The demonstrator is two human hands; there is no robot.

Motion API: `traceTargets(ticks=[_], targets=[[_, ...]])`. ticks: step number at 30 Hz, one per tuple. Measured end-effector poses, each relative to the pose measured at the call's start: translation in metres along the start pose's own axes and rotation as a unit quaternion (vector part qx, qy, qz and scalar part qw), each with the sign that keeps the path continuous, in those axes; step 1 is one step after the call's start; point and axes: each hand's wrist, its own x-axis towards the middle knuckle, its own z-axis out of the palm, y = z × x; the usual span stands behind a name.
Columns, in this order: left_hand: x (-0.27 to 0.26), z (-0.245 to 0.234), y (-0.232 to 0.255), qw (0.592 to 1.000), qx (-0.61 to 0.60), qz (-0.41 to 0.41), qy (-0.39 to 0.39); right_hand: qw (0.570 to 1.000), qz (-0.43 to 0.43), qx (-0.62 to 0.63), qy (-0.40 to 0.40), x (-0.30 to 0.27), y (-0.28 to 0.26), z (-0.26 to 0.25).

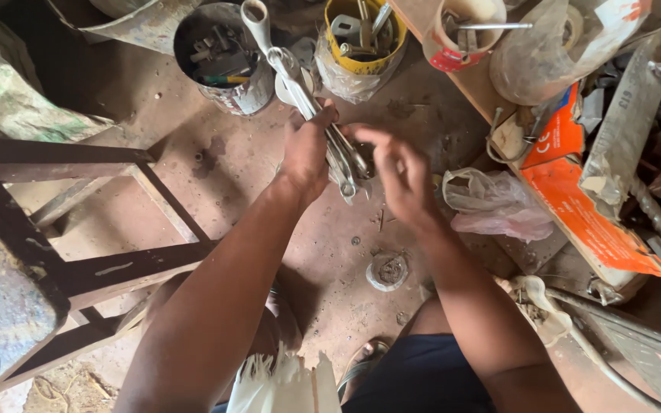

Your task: Disassembling and organizing various mechanical components and tools on a cluttered workshop workbench.

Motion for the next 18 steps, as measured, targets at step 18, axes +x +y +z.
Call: traceTargets(ticks=[18], targets=[[0.102, -0.028, -0.113, 0.945, 0.296, 0.141, 0.004, 0.975, 0.012, -0.184, 0.121, 0.01, 0.044, -0.052]])
